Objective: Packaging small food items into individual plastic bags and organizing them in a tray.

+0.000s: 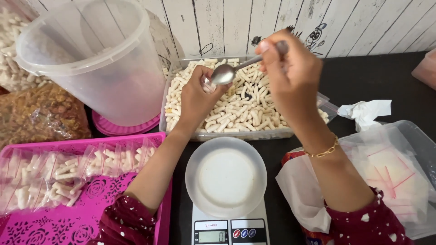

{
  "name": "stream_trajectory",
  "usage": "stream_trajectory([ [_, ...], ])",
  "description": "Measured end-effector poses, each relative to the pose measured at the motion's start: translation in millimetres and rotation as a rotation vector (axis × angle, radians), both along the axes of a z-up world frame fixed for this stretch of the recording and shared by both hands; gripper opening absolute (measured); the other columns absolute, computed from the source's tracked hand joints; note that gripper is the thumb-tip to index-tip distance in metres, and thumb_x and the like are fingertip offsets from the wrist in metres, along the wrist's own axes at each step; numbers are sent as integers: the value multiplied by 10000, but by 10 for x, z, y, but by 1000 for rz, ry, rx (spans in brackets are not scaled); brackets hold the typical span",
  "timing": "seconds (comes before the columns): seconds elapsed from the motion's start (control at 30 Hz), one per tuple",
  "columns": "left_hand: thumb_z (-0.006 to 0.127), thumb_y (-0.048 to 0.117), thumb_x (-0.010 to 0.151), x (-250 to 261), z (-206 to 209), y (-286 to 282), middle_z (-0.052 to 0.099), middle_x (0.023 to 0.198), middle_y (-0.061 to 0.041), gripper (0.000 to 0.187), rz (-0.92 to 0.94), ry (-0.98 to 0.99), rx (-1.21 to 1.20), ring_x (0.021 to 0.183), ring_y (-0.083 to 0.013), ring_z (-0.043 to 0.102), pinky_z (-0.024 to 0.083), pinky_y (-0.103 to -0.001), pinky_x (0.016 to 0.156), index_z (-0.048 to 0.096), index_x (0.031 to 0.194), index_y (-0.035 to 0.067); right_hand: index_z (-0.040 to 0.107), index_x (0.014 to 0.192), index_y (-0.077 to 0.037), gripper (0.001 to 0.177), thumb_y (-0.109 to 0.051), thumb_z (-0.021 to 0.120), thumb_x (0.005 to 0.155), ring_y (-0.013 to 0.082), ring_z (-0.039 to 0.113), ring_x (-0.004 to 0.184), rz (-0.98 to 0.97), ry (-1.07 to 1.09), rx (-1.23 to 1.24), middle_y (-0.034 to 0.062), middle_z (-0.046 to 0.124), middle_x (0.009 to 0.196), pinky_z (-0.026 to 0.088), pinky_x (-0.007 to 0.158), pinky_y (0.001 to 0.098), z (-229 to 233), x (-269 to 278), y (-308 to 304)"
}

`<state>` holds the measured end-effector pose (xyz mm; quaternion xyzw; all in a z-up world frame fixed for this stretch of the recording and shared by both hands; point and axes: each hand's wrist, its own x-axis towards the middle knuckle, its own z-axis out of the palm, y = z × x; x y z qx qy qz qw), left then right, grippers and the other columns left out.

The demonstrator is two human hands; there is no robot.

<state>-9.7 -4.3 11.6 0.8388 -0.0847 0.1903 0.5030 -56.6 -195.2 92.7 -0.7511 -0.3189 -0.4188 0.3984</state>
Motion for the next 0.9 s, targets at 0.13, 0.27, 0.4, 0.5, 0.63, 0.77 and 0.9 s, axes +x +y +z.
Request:
stream_trajectory([
  [0.13, 723, 619, 760, -50, 61, -37, 715, 856, 57, 504, -27, -1, 41, 758, -90, 626, 459, -259, 680, 548, 960, 191, 617, 944, 19, 202, 13, 479, 1092, 133, 644, 636, -30, -33, -91, 53, 593, 717, 477, 483, 132, -103, 109, 68],
  [0.27, 725, 601, 778, -31, 25, -14, 595, 793, 61, 491, -56, 4, 18, 645, -76, 436, 335, -238, 580, 573, 991, 185, 605, 951, 30, 204, -23, 482, 1104, 144, 579, 646, -14, -88, -23, 84, 601, 775, 452, 548, 212, 22, -15, 66],
  [0.4, 721, 562, 789, -107, 124, -43, 660, 822, 51, 438, -170, 68, -48, 754, -91, 583, 455, -258, 694, 563, 964, 193, 630, 953, -2, 201, -82, 506, 1090, 129, 612, 652, 52, 77, -5, 48, 599, 714, 457, 548, 207, 5, -6, 59],
  [0.5, 641, 443, 881, -138, 152, -31, 658, 1035, -15, 534, -279, 147, -161, 665, -59, 487, 401, -173, 532, 594, 1324, 149, 637, 984, 6, 265, -137, 466, 1128, 106, 609, 612, -22, -10, 102, 45, 622, 741, 512, 493, 146, -74, 169, -96],
  [0.63, 481, 458, 881, -216, 397, -9, 554, 1280, -50, 404, -349, 176, -243, 1315, -238, 522, 359, -443, 1118, 679, 1109, 189, 612, 1028, 16, 202, -117, 485, 1111, 146, 642, 695, -30, 89, 365, 113, 673, 883, 575, 605, 211, -32, 272, -352],
  [0.77, 519, 365, 939, -360, 468, -81, 595, 1315, -185, 441, -461, 191, -372, 1285, -331, 510, 352, -447, 1136, 709, 1269, 145, 669, 924, -46, 199, -167, 555, 1034, 139, 654, 611, -132, 377, 410, 98, 660, 700, 570, 563, 266, -344, 635, -604],
  [0.9, 708, 193, 909, -374, 389, -75, 725, 990, -23, 379, -521, 166, -400, 904, -73, 656, 539, -241, 884, 702, 1282, 123, 709, 888, -97, 111, -88, 598, 880, 185, 716, 573, -203, 744, 298, 137, 694, 682, 622, 520, 257, -665, 864, -689],
])
